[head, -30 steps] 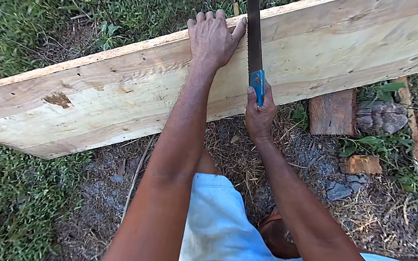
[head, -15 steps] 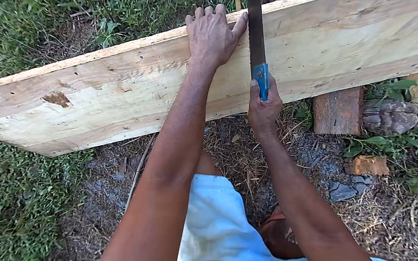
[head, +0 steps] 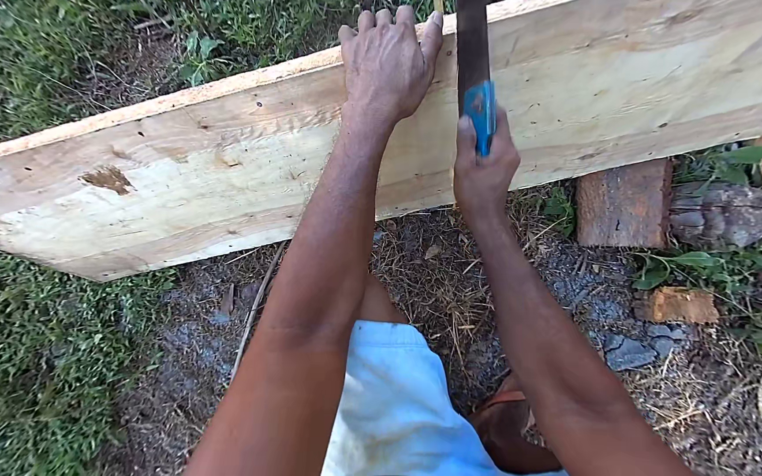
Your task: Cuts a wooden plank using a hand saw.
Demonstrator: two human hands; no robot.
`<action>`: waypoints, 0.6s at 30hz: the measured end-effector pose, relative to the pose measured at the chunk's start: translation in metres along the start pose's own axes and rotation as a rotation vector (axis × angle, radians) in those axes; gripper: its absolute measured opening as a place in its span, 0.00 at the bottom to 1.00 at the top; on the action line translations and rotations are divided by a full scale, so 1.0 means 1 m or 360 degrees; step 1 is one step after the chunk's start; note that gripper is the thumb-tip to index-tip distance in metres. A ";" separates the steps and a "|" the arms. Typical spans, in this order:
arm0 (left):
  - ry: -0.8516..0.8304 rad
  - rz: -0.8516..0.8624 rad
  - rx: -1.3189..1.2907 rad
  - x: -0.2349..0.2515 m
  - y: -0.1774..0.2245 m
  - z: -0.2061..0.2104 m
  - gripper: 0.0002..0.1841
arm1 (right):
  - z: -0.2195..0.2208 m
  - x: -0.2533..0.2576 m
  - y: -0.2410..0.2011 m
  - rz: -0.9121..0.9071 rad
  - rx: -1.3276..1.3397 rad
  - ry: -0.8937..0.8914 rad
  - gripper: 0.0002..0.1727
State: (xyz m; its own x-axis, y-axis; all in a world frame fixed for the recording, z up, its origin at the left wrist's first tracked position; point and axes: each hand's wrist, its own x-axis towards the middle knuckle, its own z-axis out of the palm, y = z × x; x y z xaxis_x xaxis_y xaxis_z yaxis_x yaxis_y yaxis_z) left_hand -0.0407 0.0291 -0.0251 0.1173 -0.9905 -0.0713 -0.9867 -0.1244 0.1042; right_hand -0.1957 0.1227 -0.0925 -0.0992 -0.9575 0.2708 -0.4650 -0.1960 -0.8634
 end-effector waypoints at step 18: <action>-0.0109 0.0160 -0.0087 0.003 -0.011 -0.007 0.36 | -0.039 -0.022 0.000 0.0105 -0.0081 -0.0177 0.24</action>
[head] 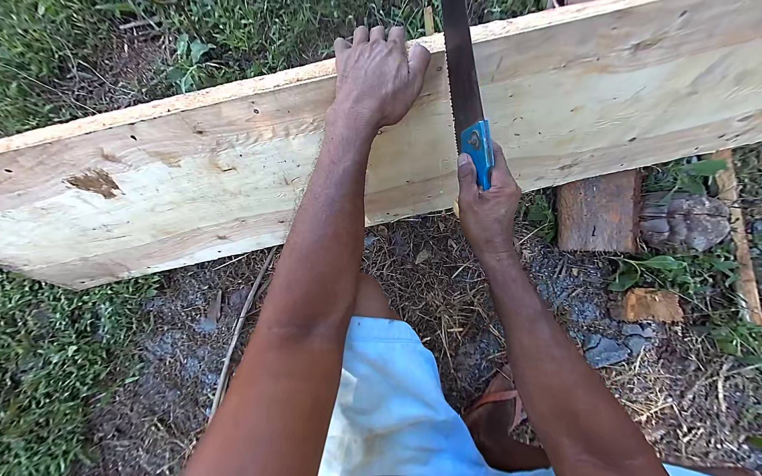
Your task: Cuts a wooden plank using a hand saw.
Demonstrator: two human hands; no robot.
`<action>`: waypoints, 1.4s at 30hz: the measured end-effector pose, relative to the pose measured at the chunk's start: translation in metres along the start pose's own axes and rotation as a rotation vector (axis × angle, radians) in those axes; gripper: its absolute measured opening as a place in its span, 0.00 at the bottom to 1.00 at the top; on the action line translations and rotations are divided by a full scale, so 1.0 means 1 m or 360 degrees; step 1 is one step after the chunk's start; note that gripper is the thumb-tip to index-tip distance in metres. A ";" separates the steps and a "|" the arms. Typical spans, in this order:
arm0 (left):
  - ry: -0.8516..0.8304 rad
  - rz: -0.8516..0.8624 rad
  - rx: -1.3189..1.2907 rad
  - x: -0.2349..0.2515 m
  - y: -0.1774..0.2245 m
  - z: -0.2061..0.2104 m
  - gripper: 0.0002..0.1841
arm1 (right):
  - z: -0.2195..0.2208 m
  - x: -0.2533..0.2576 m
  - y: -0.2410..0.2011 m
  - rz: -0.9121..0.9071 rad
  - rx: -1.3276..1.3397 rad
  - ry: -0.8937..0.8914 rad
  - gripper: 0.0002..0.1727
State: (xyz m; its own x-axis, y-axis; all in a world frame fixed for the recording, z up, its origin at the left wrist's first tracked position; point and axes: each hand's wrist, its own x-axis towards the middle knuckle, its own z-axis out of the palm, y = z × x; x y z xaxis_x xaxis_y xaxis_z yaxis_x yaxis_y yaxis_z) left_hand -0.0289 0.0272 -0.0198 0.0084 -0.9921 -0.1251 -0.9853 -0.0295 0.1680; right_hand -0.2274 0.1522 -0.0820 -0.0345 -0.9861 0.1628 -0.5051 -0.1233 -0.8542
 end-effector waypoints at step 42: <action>-0.0338 -0.0011 0.0079 0.023 -0.010 -0.011 0.59 | -0.041 -0.064 -0.023 0.0104 -0.0181 -0.0051 0.23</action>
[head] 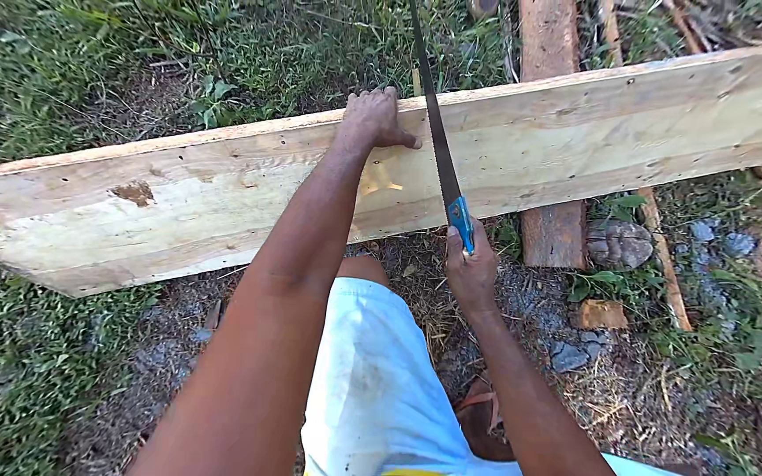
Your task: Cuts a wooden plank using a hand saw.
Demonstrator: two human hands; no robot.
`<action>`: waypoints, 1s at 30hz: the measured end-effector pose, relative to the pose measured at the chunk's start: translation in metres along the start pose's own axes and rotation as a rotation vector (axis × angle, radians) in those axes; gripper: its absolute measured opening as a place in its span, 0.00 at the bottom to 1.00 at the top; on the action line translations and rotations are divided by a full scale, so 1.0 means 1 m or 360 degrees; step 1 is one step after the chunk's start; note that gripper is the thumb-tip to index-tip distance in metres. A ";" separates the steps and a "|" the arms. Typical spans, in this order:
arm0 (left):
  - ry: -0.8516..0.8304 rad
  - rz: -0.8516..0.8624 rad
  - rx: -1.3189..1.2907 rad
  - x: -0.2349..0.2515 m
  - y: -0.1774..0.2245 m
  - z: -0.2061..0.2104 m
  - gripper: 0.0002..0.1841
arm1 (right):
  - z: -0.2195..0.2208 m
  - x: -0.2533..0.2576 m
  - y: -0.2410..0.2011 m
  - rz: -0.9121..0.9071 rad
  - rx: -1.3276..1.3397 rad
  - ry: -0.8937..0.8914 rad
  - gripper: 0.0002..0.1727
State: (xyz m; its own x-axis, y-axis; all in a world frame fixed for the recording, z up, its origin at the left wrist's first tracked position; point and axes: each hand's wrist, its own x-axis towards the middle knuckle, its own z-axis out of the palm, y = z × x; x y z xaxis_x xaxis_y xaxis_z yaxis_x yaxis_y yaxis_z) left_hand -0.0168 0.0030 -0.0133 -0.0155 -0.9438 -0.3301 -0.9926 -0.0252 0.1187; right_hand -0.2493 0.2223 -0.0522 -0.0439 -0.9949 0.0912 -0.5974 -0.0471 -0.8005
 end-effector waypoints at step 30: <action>0.0037 -0.0033 -0.0156 0.001 0.011 -0.006 0.53 | -0.051 -0.042 -0.005 0.0294 0.0195 -0.0072 0.23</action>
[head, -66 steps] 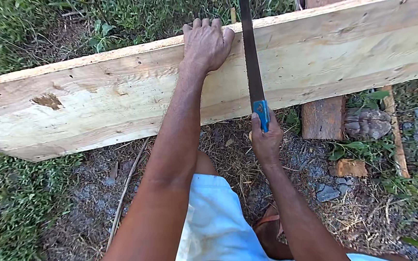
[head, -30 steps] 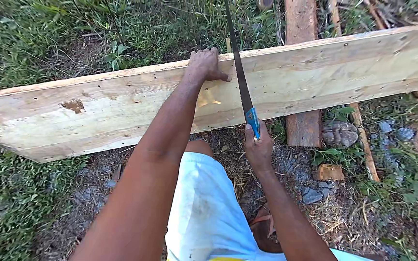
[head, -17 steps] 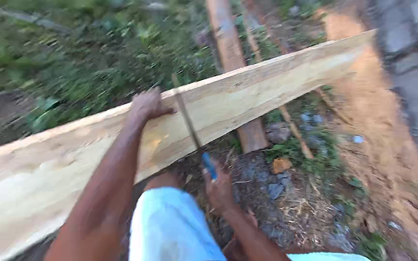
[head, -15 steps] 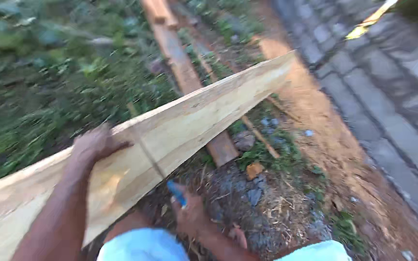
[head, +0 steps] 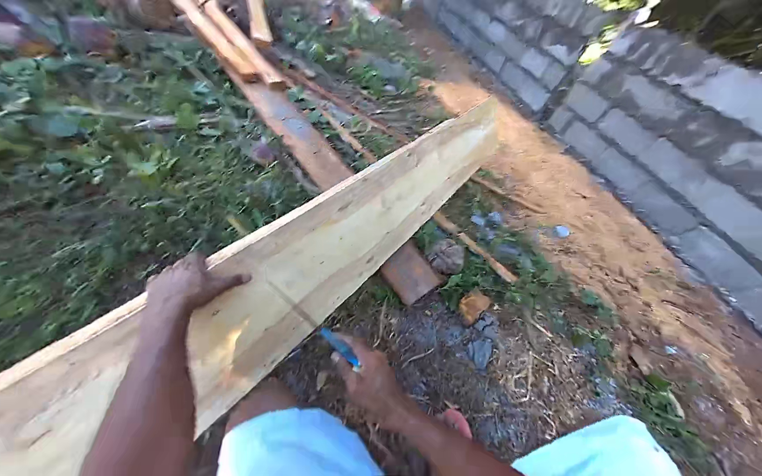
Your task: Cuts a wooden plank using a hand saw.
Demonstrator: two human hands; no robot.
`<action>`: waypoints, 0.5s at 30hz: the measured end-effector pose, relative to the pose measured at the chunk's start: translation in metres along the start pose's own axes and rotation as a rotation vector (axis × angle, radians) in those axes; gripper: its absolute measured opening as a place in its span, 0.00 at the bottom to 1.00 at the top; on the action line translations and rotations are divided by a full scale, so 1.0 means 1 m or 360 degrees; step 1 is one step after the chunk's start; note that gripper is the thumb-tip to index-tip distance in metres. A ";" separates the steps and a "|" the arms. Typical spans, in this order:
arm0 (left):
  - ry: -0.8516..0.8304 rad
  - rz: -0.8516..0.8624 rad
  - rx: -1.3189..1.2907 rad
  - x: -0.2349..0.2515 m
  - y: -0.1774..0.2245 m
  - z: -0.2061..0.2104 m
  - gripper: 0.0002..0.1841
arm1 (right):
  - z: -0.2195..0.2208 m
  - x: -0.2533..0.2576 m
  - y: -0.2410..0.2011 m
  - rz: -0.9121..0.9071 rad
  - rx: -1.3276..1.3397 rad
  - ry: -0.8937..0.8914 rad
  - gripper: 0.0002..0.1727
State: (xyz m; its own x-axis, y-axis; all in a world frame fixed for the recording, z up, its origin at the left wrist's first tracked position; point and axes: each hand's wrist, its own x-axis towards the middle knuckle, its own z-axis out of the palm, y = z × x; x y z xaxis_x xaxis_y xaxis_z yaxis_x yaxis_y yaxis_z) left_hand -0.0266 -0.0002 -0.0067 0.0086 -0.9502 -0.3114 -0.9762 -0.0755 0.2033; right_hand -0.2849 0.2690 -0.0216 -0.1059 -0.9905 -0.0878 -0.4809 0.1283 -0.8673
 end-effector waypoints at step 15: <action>0.0004 0.0003 0.0119 0.007 -0.016 0.009 0.57 | 0.015 -0.022 0.021 -0.0246 -0.0113 0.0110 0.24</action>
State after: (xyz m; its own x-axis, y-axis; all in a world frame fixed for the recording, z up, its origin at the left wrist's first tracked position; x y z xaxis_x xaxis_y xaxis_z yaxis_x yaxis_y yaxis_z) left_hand -0.0128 -0.0033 -0.0207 0.0074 -0.9510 -0.3091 -0.9896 -0.0513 0.1341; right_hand -0.2797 0.2924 -0.0458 -0.0842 -0.9933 0.0796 -0.5562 -0.0194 -0.8308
